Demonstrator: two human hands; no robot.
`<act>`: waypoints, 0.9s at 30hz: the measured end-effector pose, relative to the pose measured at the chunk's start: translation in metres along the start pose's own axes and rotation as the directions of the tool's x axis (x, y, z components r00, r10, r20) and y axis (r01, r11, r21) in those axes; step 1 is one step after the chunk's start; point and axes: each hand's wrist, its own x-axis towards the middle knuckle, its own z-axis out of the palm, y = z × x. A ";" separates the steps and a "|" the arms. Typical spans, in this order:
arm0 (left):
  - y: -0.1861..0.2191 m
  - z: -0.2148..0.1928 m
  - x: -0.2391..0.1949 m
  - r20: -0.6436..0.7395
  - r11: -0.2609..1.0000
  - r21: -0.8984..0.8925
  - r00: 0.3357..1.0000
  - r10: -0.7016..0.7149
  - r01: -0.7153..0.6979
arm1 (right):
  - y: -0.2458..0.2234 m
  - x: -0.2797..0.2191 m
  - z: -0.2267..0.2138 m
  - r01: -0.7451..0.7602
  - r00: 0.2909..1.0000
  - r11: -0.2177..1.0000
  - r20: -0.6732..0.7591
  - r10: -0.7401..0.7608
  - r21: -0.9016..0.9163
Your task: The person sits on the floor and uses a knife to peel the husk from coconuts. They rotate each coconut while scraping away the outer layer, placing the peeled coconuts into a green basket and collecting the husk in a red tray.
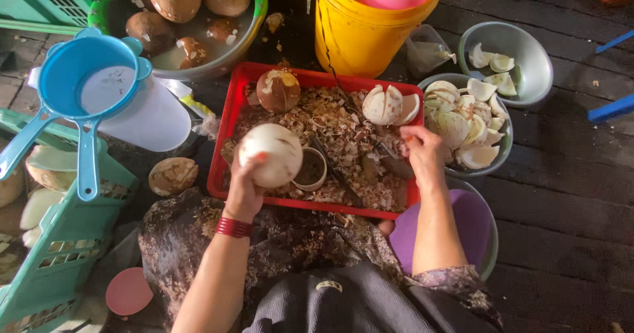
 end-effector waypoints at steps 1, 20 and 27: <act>-0.001 -0.006 0.000 0.036 0.990 -0.138 0.999 -0.026 0.031 | 0.011 0.005 0.005 0.046 0.999 0.988 -0.008 -0.047 -0.147; 0.014 -0.013 -0.003 0.042 0.825 -0.563 0.999 -0.014 0.035 | -0.049 -0.040 0.020 -0.168 0.986 0.954 -0.062 0.157 -0.247; 0.015 -0.009 -0.005 0.000 0.851 -0.523 0.999 -0.043 0.037 | -0.031 -0.058 0.062 0.243 0.967 0.772 0.083 -0.241 -0.587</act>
